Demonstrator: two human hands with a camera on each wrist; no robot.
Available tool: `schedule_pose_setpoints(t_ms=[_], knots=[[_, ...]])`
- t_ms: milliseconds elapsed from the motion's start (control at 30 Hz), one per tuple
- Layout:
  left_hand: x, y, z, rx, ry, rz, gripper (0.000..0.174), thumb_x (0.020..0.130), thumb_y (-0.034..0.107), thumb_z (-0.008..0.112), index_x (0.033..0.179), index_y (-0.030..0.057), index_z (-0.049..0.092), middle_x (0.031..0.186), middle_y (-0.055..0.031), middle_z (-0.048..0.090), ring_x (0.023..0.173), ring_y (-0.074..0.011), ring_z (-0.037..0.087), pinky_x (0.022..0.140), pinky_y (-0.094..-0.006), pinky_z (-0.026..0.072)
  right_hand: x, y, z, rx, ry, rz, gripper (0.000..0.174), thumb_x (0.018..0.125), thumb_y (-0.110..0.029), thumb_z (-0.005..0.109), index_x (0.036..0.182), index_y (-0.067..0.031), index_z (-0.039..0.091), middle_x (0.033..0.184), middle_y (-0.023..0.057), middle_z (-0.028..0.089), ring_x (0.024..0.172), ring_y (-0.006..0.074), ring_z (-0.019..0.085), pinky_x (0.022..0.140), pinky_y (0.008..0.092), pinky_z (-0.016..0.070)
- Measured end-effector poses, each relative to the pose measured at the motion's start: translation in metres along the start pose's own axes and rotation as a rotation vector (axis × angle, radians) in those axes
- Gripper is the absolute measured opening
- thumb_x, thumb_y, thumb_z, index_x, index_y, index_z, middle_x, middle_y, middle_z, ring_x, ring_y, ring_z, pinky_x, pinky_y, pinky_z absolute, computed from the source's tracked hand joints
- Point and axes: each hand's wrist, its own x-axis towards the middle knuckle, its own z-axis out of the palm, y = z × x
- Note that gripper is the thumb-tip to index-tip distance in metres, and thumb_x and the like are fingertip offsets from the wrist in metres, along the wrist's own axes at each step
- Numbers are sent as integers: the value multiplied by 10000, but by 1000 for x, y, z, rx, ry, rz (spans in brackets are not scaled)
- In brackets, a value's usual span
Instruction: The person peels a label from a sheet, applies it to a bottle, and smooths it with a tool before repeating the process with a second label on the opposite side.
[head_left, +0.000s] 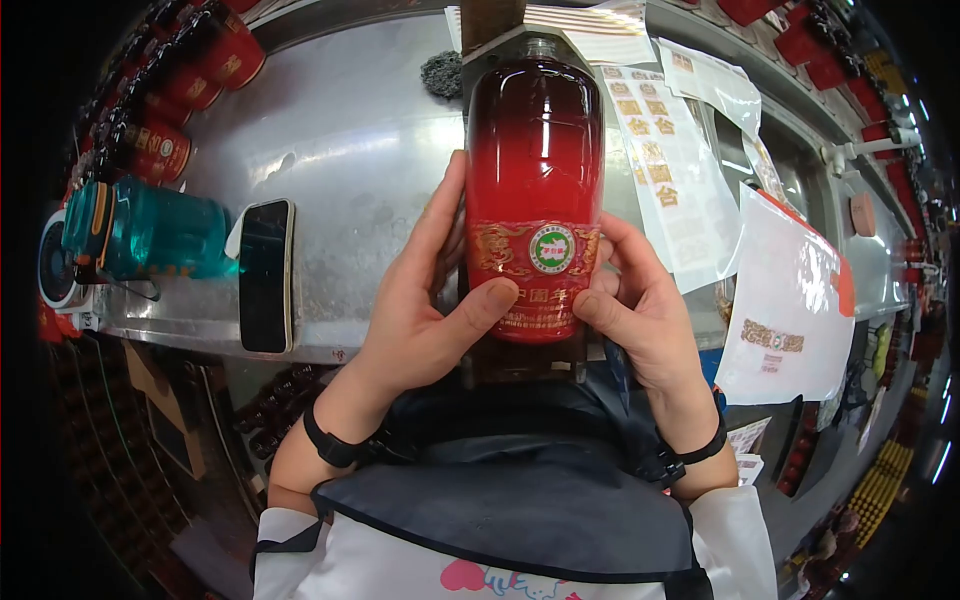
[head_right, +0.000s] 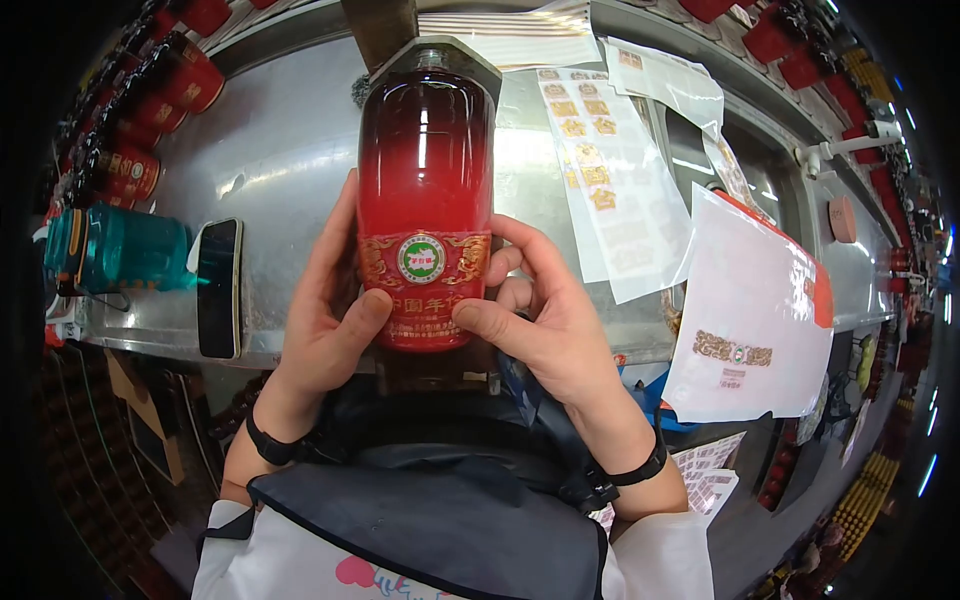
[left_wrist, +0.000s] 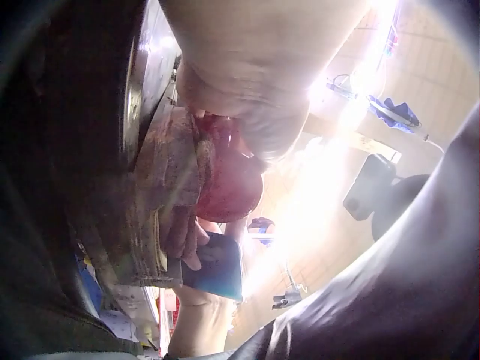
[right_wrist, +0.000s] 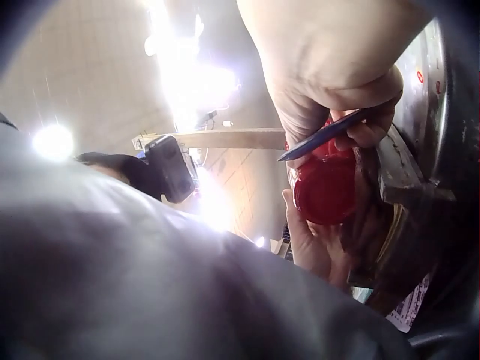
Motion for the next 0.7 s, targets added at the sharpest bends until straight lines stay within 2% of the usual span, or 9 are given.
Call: schedule_pose_setpoints(t_ms=[133,367,700], knots=[[-1,0,-1,12,-4,-12,859,958,148,655,1574,-18,80,1589,-208,273,1455,-271,324,1187,-387,252,-1,-2,5,11,10,-10,689,851,68,707,1461,-15,396,1050,6,511,745,42,585,664,177,473],[-2,-3,-7,-48,-15,-6,877,958,179,660,1576,-9,68,1602,-210,236,1468,-281,300,1194,-394,241,-2,-4,-5,-16,-20,-1,658,878,57,680,1465,1,386,1055,10,515,795,53,602,751,202,492],[-3,-4,-7,88,-25,40,909,929,176,695,1573,-21,85,1600,-215,233,1456,-281,316,1188,-398,256,0,-3,2,-36,-1,-23,642,891,58,665,1464,16,378,1066,20,522,901,98,640,844,239,518]])
